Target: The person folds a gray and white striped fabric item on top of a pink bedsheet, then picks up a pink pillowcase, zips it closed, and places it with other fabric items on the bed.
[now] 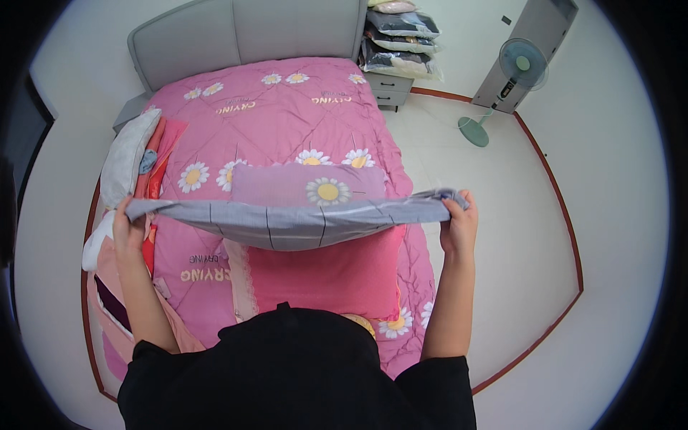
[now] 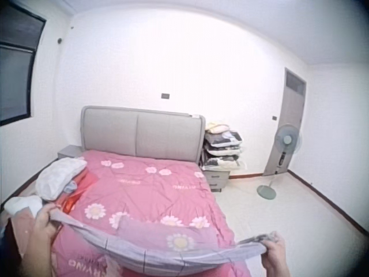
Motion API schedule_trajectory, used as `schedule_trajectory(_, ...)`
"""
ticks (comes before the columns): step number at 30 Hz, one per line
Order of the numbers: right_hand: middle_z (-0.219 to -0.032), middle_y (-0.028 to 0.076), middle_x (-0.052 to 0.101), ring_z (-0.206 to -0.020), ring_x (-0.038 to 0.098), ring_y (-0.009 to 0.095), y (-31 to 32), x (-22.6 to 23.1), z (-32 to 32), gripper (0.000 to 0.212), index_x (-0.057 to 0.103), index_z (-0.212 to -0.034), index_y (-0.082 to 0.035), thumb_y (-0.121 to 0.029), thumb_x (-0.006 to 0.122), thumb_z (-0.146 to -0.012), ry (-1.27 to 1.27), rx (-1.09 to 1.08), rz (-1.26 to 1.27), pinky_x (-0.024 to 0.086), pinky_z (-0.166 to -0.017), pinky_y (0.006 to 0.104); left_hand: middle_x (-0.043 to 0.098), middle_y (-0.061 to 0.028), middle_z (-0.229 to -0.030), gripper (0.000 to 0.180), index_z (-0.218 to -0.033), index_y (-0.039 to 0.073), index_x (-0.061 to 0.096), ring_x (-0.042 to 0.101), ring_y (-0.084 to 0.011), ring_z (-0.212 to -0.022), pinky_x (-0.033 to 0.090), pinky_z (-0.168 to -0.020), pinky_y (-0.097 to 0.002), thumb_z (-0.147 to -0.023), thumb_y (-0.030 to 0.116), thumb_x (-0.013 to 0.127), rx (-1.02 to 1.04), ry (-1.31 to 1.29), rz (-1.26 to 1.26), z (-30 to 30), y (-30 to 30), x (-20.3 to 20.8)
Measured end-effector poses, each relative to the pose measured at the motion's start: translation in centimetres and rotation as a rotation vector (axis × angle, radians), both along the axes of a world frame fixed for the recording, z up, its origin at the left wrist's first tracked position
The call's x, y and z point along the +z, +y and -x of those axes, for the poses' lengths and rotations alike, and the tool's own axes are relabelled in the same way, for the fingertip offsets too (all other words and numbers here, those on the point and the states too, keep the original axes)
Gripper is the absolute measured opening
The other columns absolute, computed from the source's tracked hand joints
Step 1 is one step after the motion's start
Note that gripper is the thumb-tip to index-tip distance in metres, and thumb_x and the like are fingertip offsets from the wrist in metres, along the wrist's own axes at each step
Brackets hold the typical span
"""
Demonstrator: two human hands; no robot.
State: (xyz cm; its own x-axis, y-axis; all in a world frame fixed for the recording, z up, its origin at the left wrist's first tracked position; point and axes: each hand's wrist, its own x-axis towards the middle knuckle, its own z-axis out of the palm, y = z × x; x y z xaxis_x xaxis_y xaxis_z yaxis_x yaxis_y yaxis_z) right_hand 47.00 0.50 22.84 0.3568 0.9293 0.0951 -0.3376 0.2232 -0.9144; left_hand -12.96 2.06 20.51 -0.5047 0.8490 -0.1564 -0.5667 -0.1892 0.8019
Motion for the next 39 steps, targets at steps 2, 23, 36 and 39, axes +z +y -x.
schedule_trajectory(2, -0.076, 0.006, 0.051, -0.071, 0.052, 0.016, 1.3, -0.1, 0.5, 0.015, 0.043, -0.078, -0.005, 0.006, 0.050, -0.072, 0.063, -0.050, -0.028, 0.044, -0.067, 0.0264, 0.055, -0.0059, -0.072, 0.009, -0.082, 0.004, 0.051, 0.056, -0.0182, -0.065, 0.048, -0.061, -0.0291, -0.074, 0.006, 0.056, 0.021, -0.039, 0.007, 1.1, 2.4, -0.1)
schedule_trajectory(23, -0.081, 0.011, 0.051, -0.072, 0.053, 0.018, 10.9, 2.6, -7.7, 0.011, 0.044, -0.087, 0.000, 0.003, 0.048, -0.077, 0.315, -0.073, 0.003, 0.048, -0.065, 0.0278, 0.055, -0.0078, -0.077, 0.013, -0.085, 0.002, 0.051, 0.054, -0.0190, -0.072, 0.046, -0.064, -0.0301, -0.076, 0.010, 0.057, 0.028, 0.091, -0.384, -4.6, 9.4, 18.0)
schedule_trajectory(36, -0.079, 0.010, 0.052, -0.067, 0.055, 0.015, 8.7, 6.6, -5.1, 0.024, 0.040, -0.096, -0.001, 0.002, 0.054, -0.076, 0.149, -0.016, -0.153, 0.049, -0.063, 0.0261, 0.055, -0.0069, -0.065, 0.011, -0.079, 0.004, 0.052, 0.054, -0.0175, -0.059, 0.046, -0.052, -0.0261, -0.074, 0.011, 0.058, 0.046, 0.032, -0.309, -0.7, 8.5, 14.9)
schedule_trajectory(39, -0.082, 0.010, 0.049, -0.063, 0.053, 0.019, 14.7, 2.9, -3.3, 0.039, 0.034, -0.108, -0.001, 0.005, 0.051, -0.073, 0.101, -0.229, 0.076, 0.049, -0.057, 0.0308, 0.055, -0.0072, -0.071, 0.010, -0.080, 0.004, 0.053, 0.053, -0.0173, -0.060, 0.045, -0.050, -0.0269, -0.074, 0.009, 0.058, 0.160, 0.026, -0.125, -2.0, 13.2, 12.3)
